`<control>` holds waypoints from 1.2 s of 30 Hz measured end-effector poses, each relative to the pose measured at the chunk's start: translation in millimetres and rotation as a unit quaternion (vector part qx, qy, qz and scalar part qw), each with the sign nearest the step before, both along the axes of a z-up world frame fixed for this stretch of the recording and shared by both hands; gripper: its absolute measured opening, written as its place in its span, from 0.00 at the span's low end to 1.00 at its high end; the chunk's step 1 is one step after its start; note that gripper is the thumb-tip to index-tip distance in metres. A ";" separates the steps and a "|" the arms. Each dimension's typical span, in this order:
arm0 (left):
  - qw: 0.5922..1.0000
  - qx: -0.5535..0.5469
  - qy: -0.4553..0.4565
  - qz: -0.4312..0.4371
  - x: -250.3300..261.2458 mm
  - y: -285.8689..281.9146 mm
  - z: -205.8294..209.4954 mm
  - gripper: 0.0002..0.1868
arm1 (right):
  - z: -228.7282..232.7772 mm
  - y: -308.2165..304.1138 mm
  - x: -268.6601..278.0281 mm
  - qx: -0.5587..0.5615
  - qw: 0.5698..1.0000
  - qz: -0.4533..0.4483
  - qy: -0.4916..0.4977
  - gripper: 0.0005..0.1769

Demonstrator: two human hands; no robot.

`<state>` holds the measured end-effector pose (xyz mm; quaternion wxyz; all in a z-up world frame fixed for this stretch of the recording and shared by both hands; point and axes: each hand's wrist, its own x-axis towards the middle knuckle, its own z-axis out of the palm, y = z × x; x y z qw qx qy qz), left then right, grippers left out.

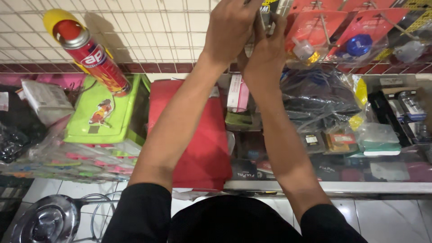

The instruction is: The person picks up several packaged motorcycle parts from a counter and hangs them individually onto a wire wall rack.

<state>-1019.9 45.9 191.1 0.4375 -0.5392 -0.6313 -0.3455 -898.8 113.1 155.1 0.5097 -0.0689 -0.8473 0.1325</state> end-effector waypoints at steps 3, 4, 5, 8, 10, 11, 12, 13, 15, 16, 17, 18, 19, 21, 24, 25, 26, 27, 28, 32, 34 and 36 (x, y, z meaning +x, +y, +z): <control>0.999 0.039 0.006 -0.027 7.9 -6.8 -4.6 0.21 | 2.8 -0.9 2.7 0.022 0.999 -0.042 -0.027 0.48; 0.999 0.039 0.009 -0.025 10.0 -9.0 -5.0 0.22 | 4.3 -1.1 3.6 0.009 0.998 -0.044 -0.042 0.48; 0.999 0.040 0.013 -0.023 11.4 -12.1 -5.7 0.22 | 5.6 -1.8 4.6 -0.004 0.997 -0.045 -0.056 0.48; 1.000 0.015 0.006 0.006 15.1 -17.9 -7.2 0.21 | 8.8 -6.1 8.0 0.015 0.998 -0.048 -0.048 0.51; 1.000 0.007 0.000 0.021 16.8 -23.3 -7.4 0.20 | 10.9 -8.8 11.1 0.020 0.999 -0.034 -0.034 0.51; 1.000 0.011 -0.002 0.021 18.9 -26.9 -8.1 0.20 | 11.1 -10.2 14.0 0.010 0.999 -0.021 -0.033 0.50; 1.000 0.014 -0.005 0.021 21.2 -31.3 -8.5 0.20 | 11.2 -12.2 16.5 0.000 0.999 -0.008 -0.033 0.48; 1.000 0.006 -0.013 0.021 24.1 -37.5 -8.9 0.22 | 11.3 -14.9 19.1 0.000 0.999 -0.021 -0.044 0.47; 0.999 -0.010 -0.029 0.023 31.0 -52.6 -9.3 0.27 | 11.6 -22.7 24.4 0.000 0.997 -0.047 -0.066 0.46; 0.999 -0.006 -0.038 0.010 35.3 -59.5 -9.2 0.30 | 10.7 -29.3 27.8 0.011 0.997 -0.059 -0.057 0.46; 0.999 -0.003 -0.047 -0.003 39.2 -66.6 -9.3 0.32 | 9.5 -37.2 32.0 0.022 0.996 -0.071 -0.049 0.45; 0.998 0.001 -0.056 -0.016 43.6 -74.0 -10.6 0.35 | 8.6 -45.3 36.7 0.033 0.995 -0.083 -0.040 0.45; 0.998 -0.007 -0.062 -0.014 47.5 -83.1 -13.1 0.34 | 8.0 -52.9 41.8 0.025 0.996 -0.071 -0.046 0.44; 0.997 -0.023 -0.074 -0.011 54.2 -100.8 -19.6 0.31 | 5.8 -67.7 52.3 0.009 0.997 -0.046 -0.060 0.42; 0.993 -0.059 -0.100 0.015 63.4 -121.0 -27.3 0.30 | -0.6 -89.6 60.6 -0.036 0.997 -0.011 -0.075 0.39; 0.992 -0.053 -0.110 0.018 67.9 -127.0 -30.0 0.28 | -3.2 -95.4 61.5 -0.045 0.996 -0.001 -0.081 0.38; 0.991 -0.047 -0.120 0.020 73.4 -132.2 -33.0 0.26 | -6.7 -100.7 61.8 -0.054 0.995 0.010 -0.087 0.37; 0.990 -0.040 -0.132 0.024 78.8 -136.9 -36.1 0.24 | -10.3 -104.4 62.4 -0.062 0.993 0.022 -0.095 0.37; 0.989 -0.044 -0.139 0.029 82.5 -141.5 -38.6 0.24 | -13.7 -106.8 62.6 -0.057 0.993 0.029 -0.101 0.37; 0.984 -0.060 -0.145 0.078 103.8 -160.1 -51.6 0.26 | -26.5 -113.5 70.7 -0.061 0.988 0.088 -0.109 0.35; 0.982 -0.061 -0.143 0.109 114.1 -165.9 -53.8 0.26 | -26.7 -114.2 73.2 -0.071 0.983 0.133 -0.105 0.35; 0.976 -0.056 -0.159 0.136 128.1 -169.7 -56.2 0.25 | -27.1 -114.4 78.8 -0.080 0.973 0.183 -0.115 0.38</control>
